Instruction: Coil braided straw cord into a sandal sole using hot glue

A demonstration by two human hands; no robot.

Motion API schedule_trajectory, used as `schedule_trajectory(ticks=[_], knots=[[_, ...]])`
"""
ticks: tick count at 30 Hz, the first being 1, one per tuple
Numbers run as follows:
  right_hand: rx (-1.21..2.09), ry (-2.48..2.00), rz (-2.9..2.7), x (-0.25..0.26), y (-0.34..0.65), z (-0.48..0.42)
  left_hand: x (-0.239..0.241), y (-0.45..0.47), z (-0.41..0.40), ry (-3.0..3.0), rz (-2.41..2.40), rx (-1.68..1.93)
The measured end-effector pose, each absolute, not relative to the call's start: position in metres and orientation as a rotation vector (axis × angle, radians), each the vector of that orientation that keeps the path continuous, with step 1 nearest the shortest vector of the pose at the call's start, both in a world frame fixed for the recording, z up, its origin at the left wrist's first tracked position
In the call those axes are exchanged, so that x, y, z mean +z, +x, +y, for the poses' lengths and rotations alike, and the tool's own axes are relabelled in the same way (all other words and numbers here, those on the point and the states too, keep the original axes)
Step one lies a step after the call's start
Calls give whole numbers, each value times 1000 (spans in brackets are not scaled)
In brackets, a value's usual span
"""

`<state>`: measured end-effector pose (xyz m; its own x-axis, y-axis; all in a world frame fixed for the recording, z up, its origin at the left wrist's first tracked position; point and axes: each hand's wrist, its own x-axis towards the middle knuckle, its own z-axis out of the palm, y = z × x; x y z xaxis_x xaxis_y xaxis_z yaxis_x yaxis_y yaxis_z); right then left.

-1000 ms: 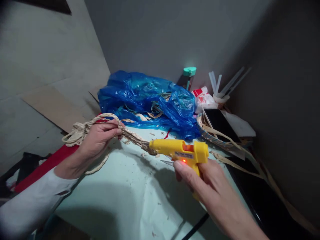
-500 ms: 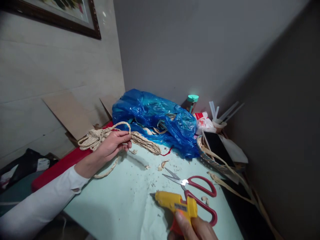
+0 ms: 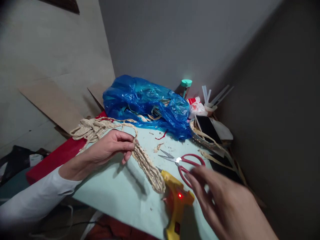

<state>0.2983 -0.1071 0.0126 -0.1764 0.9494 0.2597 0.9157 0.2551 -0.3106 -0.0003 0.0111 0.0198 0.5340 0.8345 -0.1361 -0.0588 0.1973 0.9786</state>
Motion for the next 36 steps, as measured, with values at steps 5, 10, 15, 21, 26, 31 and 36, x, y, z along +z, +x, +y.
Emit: schedule_trajectory(ticks=[5,10,15,21,26,31,36], knots=[[723,-1286,-2249,77,226,-36,25,10,-8,1291,782,523],[1140,-1129,-2188,74,198,3,25,6,-12,1294,770,446],[1325,-1018,-1783,63,216,2,21,2,-9,1229,741,526],[1309,-983,-1482,43,230,-29,13,11,-6,1134,731,597],[1148,-1060,-1384,25,232,-50,8,21,-4,1096,741,630],[1012,-1082,-1423,12,239,-60,2,27,-1,1080,766,620],[969,-1113,-1488,6,244,-62,-6,31,0,1058,789,614]])
